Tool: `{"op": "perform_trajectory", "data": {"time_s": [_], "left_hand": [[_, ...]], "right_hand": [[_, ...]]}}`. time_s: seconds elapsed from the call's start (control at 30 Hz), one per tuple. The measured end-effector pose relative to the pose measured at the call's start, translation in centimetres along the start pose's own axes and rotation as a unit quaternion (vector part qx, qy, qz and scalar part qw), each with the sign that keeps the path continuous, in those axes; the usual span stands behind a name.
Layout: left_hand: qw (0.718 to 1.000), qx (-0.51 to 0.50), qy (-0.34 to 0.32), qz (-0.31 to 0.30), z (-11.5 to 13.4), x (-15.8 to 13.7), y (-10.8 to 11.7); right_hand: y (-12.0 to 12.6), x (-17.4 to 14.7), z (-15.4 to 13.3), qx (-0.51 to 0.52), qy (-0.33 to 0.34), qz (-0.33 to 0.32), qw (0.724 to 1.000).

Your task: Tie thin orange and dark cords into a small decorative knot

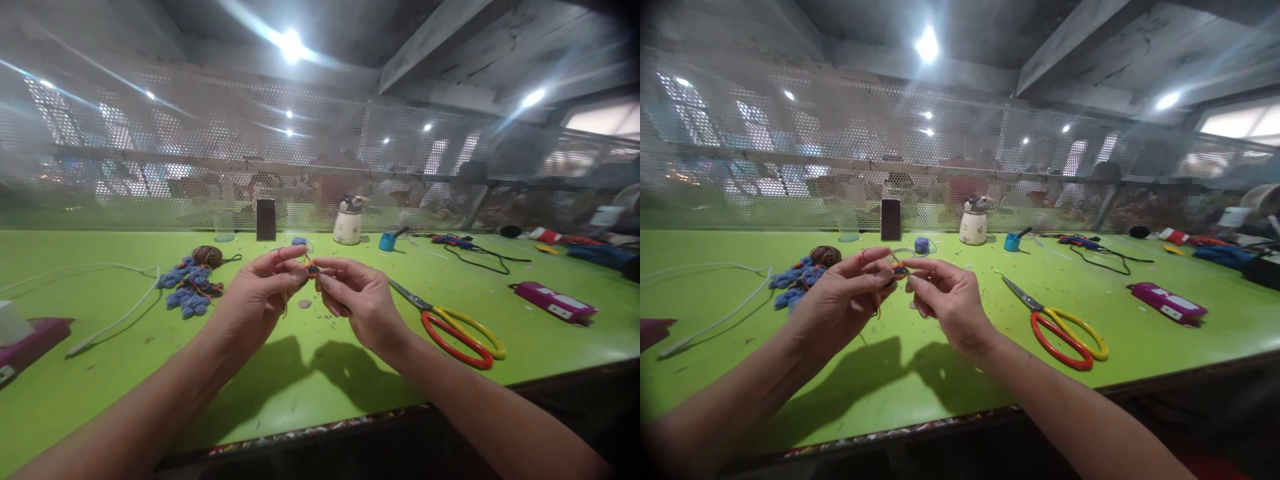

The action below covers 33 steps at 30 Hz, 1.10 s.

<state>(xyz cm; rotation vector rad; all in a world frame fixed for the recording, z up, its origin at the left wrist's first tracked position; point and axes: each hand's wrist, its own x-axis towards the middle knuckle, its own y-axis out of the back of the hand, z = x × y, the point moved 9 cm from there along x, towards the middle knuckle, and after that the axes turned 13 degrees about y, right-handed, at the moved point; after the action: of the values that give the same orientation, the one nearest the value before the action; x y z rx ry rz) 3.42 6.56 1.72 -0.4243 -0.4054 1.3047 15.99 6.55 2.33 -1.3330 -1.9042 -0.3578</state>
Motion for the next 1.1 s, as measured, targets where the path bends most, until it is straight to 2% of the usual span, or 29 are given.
{"op": "perform_trajectory", "data": {"time_s": [0.2, 0.27, 0.37, 0.47, 0.6, 0.77, 1.1], "left_hand": [[1.0, -0.005, 0.006, -0.02, 0.3, -0.4, -0.3], [1.0, 0.015, -0.005, -0.019, 0.5, -0.4, -0.1], [0.998, 0.043, -0.029, -0.02, 1.0, -0.4, 0.1], [0.997, 0.067, -0.042, -0.022, 1.3, -0.5, 0.1], [0.994, 0.087, -0.052, -0.029, 1.6, -0.7, -0.1], [0.993, 0.101, -0.052, -0.042, 1.6, -0.7, -0.2], [0.991, 0.103, -0.058, -0.06, 1.9, -0.8, -0.5]], "right_hand": [[0.2, -0.1, -2.4, -0.146, 0.11, -0.034, 0.983], [0.1, 0.0, -3.2, -0.222, 0.153, -0.056, 0.961], [-0.6, 0.1, -4.6, -0.317, 0.225, -0.101, 0.916], [-1.3, 0.2, -5.7, -0.351, 0.282, -0.135, 0.883], [-1.7, 0.1, -6.3, -0.364, 0.321, -0.164, 0.859], [-1.7, 0.0, -6.5, -0.365, 0.33, -0.177, 0.852], [-1.6, 0.3, -6.6, -0.32, 0.301, -0.175, 0.881]]}}
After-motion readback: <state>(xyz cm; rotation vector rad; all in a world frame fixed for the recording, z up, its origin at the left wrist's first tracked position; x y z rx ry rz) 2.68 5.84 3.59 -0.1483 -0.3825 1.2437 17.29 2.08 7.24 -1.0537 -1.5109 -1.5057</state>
